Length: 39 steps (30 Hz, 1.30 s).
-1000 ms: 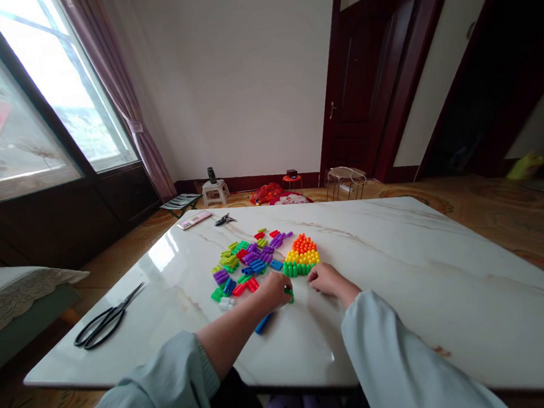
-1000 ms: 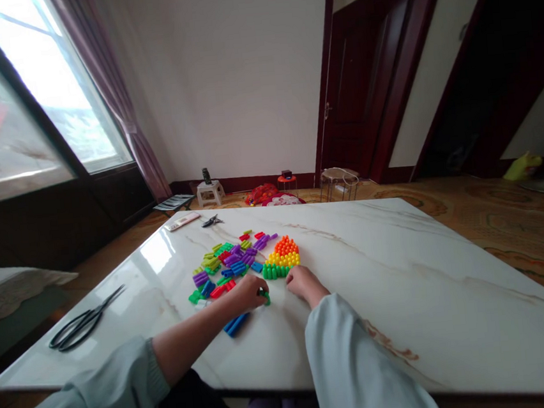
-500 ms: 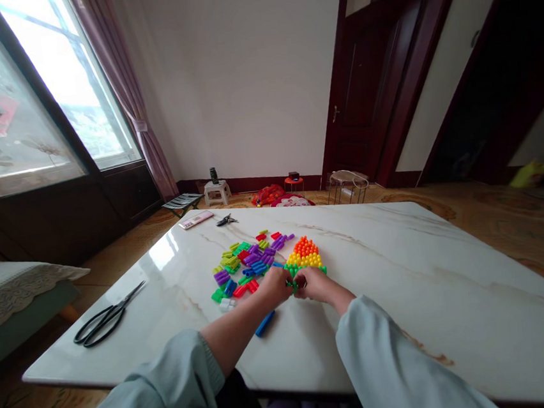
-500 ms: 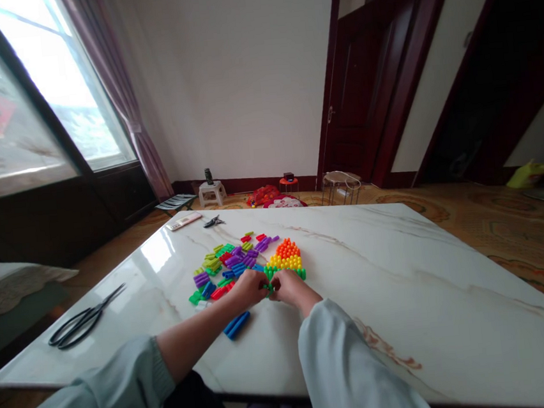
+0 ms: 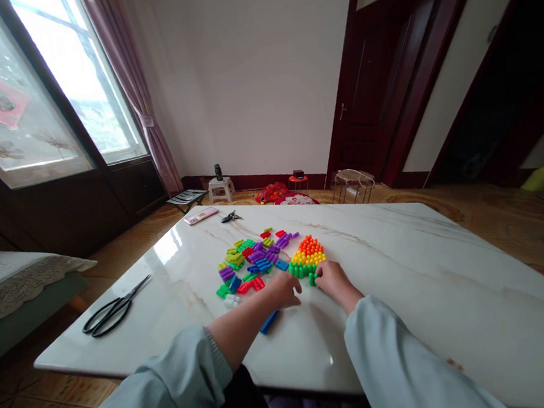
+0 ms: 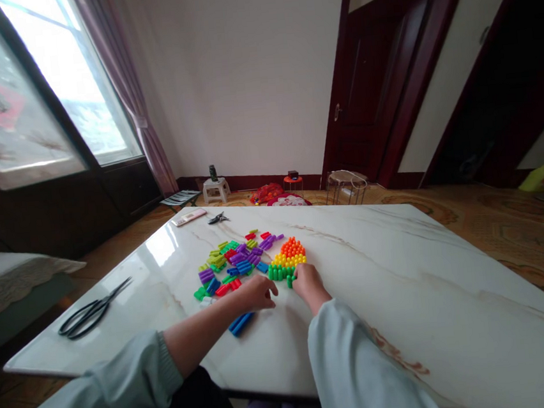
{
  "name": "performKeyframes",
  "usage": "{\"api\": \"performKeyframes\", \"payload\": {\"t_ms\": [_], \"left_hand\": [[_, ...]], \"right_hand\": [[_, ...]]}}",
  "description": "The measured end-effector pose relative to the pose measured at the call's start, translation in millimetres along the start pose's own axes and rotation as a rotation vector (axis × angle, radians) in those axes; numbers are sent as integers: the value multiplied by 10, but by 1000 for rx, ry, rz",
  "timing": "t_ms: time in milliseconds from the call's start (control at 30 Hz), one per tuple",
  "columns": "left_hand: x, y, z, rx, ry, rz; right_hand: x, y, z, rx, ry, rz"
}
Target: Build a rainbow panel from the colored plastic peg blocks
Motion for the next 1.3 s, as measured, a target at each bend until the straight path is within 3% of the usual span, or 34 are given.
{"api": "performKeyframes", "payload": {"t_ms": [100, 200, 400, 533, 633, 767, 900, 1067, 1167, 1300], "left_hand": [[8, 8, 46, -51, 4, -18], [5, 37, 60, -29, 10, -10], [-135, 192, 91, 84, 41, -25], [-355, 367, 186, 264, 227, -79], [-571, 495, 307, 374, 375, -91], [-896, 629, 536, 438, 566, -67], [-1167, 697, 756, 383, 655, -45], [-1364, 648, 853, 137, 698, 1], [-1424, 594, 811, 122, 643, -11], [-1443, 530, 712, 156, 471, -52]], "right_hand": [[-39, -63, -43, 32, 8, 46], [-86, -75, -49, 43, 29, 80], [-190, 134, 96, 23, -53, 104], [-262, 196, 196, -166, -54, 103], [-280, 156, 201, -207, 2, 136], [-285, 117, 177, -251, 29, 163], [-318, 148, 198, -313, 28, 156], [-349, 165, 210, -347, 44, 164], [-322, 132, 177, -340, 54, 150], [-241, 49, 112, -324, 71, 99]]}}
Point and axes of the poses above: each hand's wrist, its own z-axis away from the middle knuckle, its own y-axis out of the back of the hand, x = y × z, the point moved 1 cm from there along -z, towards the middle knuckle, and after that the axes turned 6 degrees about -x, right-handed, at the moved point
